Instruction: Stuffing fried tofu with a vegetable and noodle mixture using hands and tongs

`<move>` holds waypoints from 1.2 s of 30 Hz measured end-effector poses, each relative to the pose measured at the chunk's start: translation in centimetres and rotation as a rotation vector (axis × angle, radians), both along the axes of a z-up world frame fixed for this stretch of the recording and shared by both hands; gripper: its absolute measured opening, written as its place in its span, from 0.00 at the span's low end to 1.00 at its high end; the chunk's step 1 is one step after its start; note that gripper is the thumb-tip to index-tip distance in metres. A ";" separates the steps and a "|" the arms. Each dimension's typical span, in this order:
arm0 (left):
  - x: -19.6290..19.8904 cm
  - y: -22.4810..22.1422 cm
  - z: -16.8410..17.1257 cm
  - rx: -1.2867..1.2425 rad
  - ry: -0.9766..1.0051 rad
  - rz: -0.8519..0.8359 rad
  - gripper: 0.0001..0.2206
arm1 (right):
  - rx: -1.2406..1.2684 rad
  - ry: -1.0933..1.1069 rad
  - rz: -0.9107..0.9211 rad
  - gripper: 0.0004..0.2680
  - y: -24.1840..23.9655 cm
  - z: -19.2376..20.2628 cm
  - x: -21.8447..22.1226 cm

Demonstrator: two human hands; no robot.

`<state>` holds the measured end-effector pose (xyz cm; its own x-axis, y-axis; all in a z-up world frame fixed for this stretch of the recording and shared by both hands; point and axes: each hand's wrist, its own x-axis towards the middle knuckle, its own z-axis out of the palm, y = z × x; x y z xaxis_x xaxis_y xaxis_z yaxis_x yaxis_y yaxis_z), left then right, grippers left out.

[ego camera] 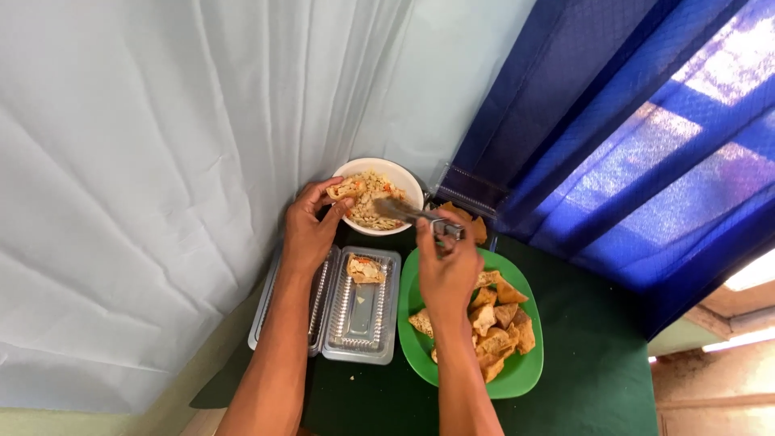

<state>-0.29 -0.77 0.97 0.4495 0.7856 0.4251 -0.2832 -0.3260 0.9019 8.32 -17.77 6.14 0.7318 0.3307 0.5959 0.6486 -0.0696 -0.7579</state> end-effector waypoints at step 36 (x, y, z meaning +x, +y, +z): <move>0.3 -0.1 -0.8 -0.034 -0.002 0.004 0.14 | -0.090 0.014 0.175 0.12 2.7 1.9 -0.3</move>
